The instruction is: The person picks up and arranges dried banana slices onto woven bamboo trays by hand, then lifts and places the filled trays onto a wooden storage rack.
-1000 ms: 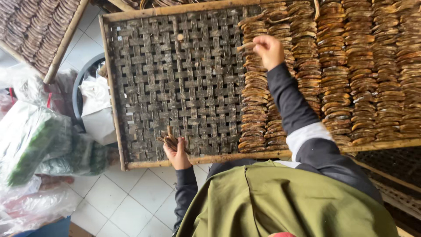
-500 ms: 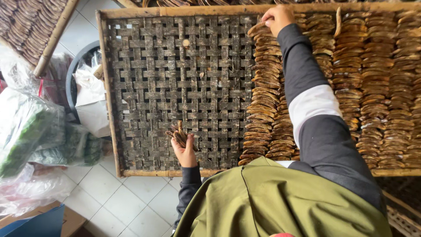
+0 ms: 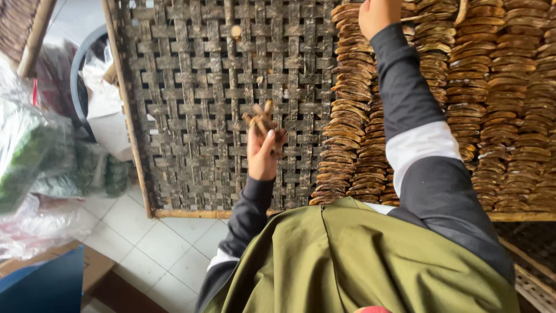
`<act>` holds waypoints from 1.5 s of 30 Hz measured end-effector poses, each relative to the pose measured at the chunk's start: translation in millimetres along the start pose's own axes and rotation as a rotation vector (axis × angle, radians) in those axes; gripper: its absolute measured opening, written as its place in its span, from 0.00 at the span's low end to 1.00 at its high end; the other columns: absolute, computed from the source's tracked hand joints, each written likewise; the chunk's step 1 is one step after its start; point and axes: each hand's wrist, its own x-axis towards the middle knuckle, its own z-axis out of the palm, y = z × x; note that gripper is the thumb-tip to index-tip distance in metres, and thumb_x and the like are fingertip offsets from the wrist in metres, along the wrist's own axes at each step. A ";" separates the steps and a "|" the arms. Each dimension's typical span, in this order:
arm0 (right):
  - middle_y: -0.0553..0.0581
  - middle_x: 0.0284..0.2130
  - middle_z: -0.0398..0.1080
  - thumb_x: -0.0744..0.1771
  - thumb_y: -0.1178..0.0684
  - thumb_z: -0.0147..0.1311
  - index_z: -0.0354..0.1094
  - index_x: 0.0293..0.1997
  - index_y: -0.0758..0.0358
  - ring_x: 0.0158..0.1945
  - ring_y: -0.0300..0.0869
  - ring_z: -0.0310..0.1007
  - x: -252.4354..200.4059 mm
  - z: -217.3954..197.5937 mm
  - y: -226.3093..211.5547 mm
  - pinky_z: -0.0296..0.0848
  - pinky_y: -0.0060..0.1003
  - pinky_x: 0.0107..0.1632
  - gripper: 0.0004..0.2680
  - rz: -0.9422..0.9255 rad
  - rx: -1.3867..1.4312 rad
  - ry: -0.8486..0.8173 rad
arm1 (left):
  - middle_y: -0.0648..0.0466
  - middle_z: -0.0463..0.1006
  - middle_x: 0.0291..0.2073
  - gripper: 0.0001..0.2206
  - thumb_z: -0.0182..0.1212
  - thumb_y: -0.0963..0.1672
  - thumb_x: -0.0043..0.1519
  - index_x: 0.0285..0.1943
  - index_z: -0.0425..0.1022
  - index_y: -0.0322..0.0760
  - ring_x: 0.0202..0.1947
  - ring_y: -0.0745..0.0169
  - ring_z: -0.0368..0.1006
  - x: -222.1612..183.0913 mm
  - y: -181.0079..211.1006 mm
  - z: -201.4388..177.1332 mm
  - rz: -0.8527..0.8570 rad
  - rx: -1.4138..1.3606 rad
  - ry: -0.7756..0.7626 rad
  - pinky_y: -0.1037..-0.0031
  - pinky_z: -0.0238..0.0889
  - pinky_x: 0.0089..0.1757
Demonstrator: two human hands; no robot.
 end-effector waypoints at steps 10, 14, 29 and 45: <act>0.52 0.38 0.76 0.71 0.60 0.56 0.72 0.49 0.67 0.39 0.33 0.75 -61.8 -63.8 -224.2 0.75 0.28 0.43 0.04 0.240 0.973 -0.675 | 0.49 0.75 0.56 0.19 0.54 0.37 0.69 0.69 0.60 0.33 0.54 0.56 0.77 12.2 1.8 58.2 -0.033 0.084 -0.177 0.63 0.74 0.53; 0.54 0.36 0.77 0.71 0.60 0.56 0.75 0.49 0.67 0.34 0.33 0.71 -66.3 -64.3 -227.4 0.71 0.28 0.38 0.04 0.162 0.806 -0.719 | 0.47 0.77 0.51 0.19 0.55 0.38 0.69 0.69 0.59 0.33 0.50 0.57 0.79 9.7 -1.8 48.2 -0.050 0.043 -0.113 0.65 0.77 0.49; 0.57 0.39 0.77 0.70 0.67 0.53 0.71 0.46 0.68 0.38 0.39 0.81 33.5 12.9 8.1 0.84 0.32 0.44 0.04 0.222 0.607 -0.033 | 0.47 0.79 0.46 0.13 0.62 0.37 0.66 0.55 0.63 0.34 0.43 0.60 0.80 18.2 2.8 8.7 0.180 0.361 0.050 0.68 0.79 0.45; 0.55 0.36 0.76 0.71 0.63 0.55 0.72 0.46 0.67 0.35 0.39 0.76 8.3 20.1 46.3 0.78 0.34 0.41 0.02 0.196 0.162 -0.124 | 0.49 0.78 0.48 0.13 0.58 0.37 0.68 0.59 0.62 0.32 0.48 0.61 0.79 18.0 -9.3 36.9 0.098 0.252 -0.045 0.68 0.76 0.51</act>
